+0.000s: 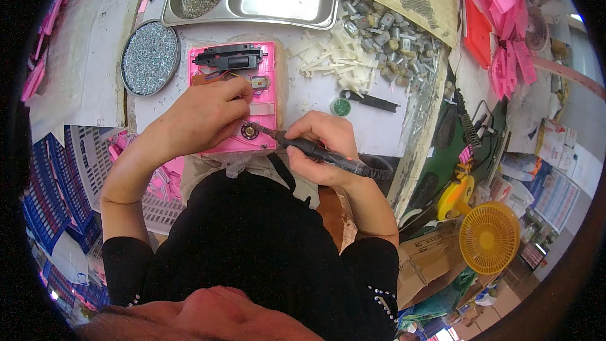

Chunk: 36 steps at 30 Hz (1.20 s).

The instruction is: Assembling and soldering components inside a pink plastic toy housing.

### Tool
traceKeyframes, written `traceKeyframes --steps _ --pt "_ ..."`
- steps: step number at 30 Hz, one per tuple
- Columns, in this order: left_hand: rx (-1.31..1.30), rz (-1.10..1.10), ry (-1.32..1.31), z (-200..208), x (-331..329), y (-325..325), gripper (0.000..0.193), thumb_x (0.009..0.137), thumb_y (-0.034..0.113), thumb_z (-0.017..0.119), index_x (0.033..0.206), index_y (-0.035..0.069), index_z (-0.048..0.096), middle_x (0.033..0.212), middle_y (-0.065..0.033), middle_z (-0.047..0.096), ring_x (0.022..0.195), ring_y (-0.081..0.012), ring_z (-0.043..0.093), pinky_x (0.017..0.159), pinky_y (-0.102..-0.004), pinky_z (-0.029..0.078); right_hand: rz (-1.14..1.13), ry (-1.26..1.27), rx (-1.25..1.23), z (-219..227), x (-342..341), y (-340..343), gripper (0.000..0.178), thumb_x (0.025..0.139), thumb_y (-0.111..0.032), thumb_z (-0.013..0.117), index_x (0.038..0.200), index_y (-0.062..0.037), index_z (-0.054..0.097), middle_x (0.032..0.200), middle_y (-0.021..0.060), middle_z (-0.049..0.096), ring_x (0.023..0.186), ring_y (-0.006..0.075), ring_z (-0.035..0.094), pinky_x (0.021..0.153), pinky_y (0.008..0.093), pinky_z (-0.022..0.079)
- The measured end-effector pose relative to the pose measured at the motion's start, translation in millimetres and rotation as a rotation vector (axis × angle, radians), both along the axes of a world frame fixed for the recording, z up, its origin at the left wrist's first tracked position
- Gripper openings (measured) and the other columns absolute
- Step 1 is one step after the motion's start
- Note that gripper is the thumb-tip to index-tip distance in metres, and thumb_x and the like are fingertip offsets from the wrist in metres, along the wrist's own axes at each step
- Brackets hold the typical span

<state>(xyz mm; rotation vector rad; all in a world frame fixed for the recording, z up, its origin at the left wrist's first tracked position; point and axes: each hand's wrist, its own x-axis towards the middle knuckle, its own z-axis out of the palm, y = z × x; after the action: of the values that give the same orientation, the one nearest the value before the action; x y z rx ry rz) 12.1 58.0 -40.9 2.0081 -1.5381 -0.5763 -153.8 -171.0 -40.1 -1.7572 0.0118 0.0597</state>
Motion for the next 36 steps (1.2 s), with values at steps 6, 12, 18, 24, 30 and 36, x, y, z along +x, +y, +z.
traceKeyframes --steps 6,12,18,24,30,36 --pt "-0.010 -0.011 -0.014 2.3 0.3 -2.0 0.007 0.087 0.010 0.065 0.090 0.004 0.067 0.111 -0.0085 0.062 0.098 -0.0267 0.067 0.076 -0.0463 0.052 -0.103 -0.129 0.026 4.4 -1.8 -2.8 0.018 0.077 -0.003 0.074 0.092 0.0009 0.066 0.066 0.0017 0.059 0.052 0.0058 0.048 0.050 0.0233 0.036" --pt "-0.016 -0.011 -0.048 2.1 0.9 -0.1 0.011 0.084 0.009 0.071 0.092 0.004 0.066 0.109 -0.0101 0.063 0.097 -0.0303 0.066 0.077 -0.0415 0.055 -0.117 -0.148 0.048 6.7 -6.4 -5.8 0.019 0.077 -0.004 0.074 0.092 0.0011 0.066 0.066 0.0016 0.058 0.052 0.0068 0.047 0.050 0.0240 0.034" --pt "-0.025 0.035 -0.041 2.8 -4.3 -1.5 0.008 0.084 0.011 0.070 0.089 0.006 0.066 0.107 -0.0071 0.061 0.096 -0.0283 0.065 0.076 -0.0446 0.050 -0.095 -0.139 -0.041 7.0 -6.5 -5.1 0.020 0.074 -0.008 0.076 0.090 -0.0014 0.067 0.065 0.0032 0.056 0.052 0.0135 0.048 0.053 0.0276 0.036" --pt "-0.059 0.087 -0.018 3.9 -8.8 -3.4 0.013 0.080 0.006 0.072 0.089 0.004 0.063 0.103 -0.0089 0.060 0.093 -0.0301 0.064 0.074 -0.0408 0.055 -0.098 -0.085 -0.051 5.2 -5.2 -0.2 0.022 0.071 -0.011 0.078 0.090 -0.0032 0.069 0.066 0.0048 0.058 0.055 0.0180 0.052 0.056 0.0303 0.040" --pt "-0.065 0.092 -0.037 2.1 -11.9 -4.3 0.012 0.079 0.006 0.072 0.087 0.003 0.062 0.103 -0.0094 0.059 0.092 -0.0304 0.064 0.073 -0.0406 0.055 -0.050 -0.123 -0.075 4.2 -4.1 -1.1 0.022 0.072 -0.010 0.077 0.091 -0.0018 0.068 0.071 0.0068 0.060 0.056 0.0161 0.052 0.055 0.0284 0.040" --pt "-0.067 0.076 -0.054 2.1 -12.1 -5.6 0.012 0.080 0.007 0.071 0.087 0.003 0.062 0.105 -0.0099 0.059 0.092 -0.0306 0.065 0.074 -0.0406 0.055 -0.040 -0.143 -0.079 0.9 -5.5 -0.5 0.020 0.074 -0.006 0.074 0.092 0.0009 0.066 0.077 0.0081 0.062 0.057 0.0125 0.052 0.053 0.0254 0.039"
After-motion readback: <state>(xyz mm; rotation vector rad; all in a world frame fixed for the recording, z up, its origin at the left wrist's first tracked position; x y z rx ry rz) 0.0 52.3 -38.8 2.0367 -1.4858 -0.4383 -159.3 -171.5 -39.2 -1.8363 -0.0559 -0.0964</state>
